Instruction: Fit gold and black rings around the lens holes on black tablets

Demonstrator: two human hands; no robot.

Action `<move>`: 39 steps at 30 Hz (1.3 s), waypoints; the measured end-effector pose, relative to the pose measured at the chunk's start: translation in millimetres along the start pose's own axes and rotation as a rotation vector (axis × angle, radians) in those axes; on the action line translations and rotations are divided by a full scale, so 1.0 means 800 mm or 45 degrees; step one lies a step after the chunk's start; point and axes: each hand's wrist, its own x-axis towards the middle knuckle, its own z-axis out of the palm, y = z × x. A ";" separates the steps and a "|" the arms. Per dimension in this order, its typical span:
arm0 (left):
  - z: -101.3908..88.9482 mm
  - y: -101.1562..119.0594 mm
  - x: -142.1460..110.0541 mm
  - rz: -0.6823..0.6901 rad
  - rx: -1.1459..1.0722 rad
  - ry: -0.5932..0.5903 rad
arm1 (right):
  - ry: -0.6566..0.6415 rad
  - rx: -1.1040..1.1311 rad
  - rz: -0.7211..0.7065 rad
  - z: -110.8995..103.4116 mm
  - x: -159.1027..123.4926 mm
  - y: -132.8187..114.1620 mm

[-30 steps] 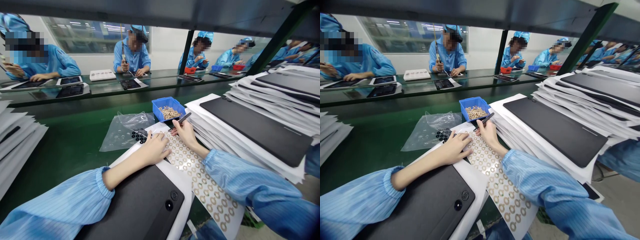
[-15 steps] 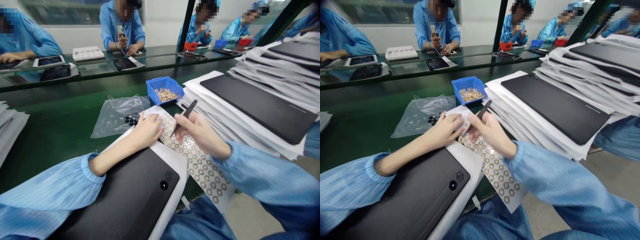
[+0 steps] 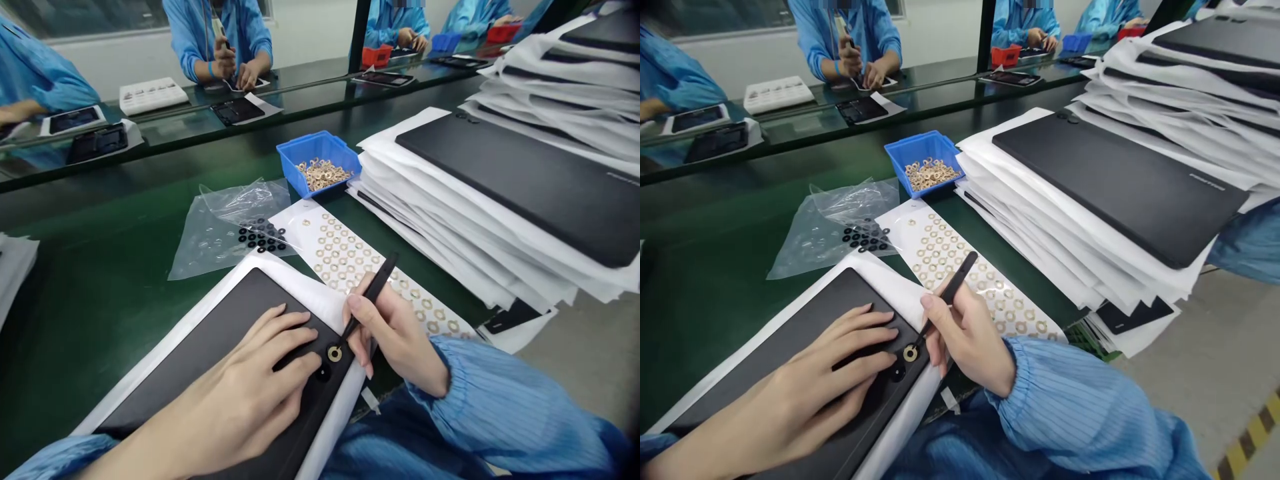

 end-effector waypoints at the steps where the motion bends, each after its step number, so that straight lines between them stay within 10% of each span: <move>1: -0.001 -0.001 0.001 0.014 -0.008 -0.014 | -0.001 -0.011 -0.002 0.000 -0.001 -0.001; 26: -0.001 0.001 0.004 -0.018 -0.021 -0.037 | 0.027 -0.068 -0.081 0.000 -0.006 0.004; 39: 0.000 0.010 0.011 -0.058 0.104 -0.147 | 0.060 -0.271 -0.613 -0.004 -0.019 0.020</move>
